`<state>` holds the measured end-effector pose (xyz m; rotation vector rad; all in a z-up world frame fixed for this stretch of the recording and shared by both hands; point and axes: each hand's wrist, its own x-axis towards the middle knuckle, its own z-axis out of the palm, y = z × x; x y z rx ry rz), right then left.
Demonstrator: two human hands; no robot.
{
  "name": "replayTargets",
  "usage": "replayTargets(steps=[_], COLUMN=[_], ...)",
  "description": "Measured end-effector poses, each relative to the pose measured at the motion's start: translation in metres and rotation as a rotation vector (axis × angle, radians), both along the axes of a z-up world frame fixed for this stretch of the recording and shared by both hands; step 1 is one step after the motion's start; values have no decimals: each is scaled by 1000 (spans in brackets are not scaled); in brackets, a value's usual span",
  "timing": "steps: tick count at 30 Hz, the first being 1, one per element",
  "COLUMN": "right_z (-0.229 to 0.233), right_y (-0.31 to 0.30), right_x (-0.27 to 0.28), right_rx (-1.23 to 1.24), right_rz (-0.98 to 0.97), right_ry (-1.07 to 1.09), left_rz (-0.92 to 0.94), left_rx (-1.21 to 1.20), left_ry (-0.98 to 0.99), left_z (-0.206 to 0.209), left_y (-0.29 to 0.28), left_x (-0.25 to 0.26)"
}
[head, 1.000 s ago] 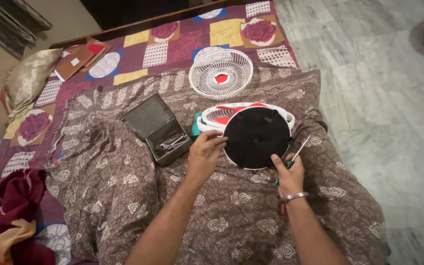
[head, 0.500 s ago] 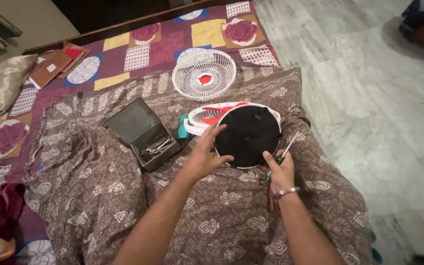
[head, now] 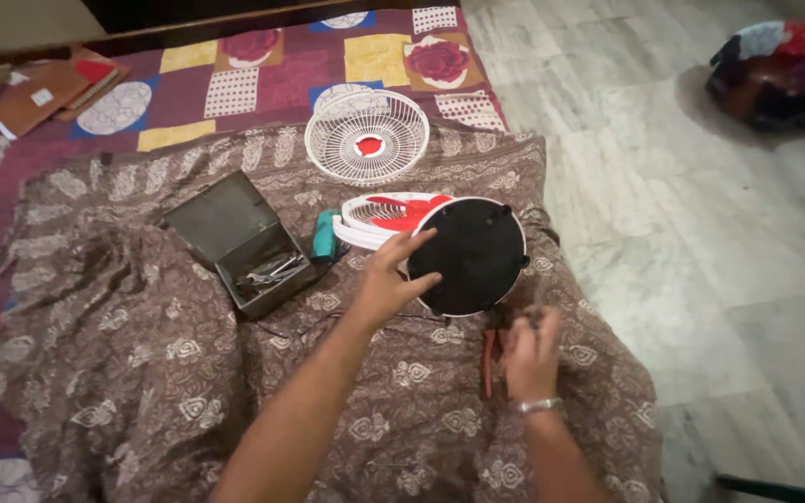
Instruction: The person assembles a small table fan by attaching the rear cover and front grill to the fan base. They use a screwdriver to tighten screws on the rear cover and then snap the front grill into place.
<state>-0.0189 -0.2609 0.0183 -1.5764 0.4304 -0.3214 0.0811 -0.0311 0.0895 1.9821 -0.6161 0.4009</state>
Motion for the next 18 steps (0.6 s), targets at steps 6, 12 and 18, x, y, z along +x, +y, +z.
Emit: replayTargets(steps=[6, 12, 18], right_z=[59, 90, 101], right_y=[16, 34, 39], right_x=[-38, -42, -35], right_rx=[-765, -760, -867], right_rz=[312, 238, 160], right_ry=[-363, -231, -383], left_rz=[-24, -99, -97], left_rx=[-35, -122, -150], left_ry=[112, 188, 219], left_z=[0, 11, 12], left_y=[-3, -4, -5], left_x=[1, -3, 0])
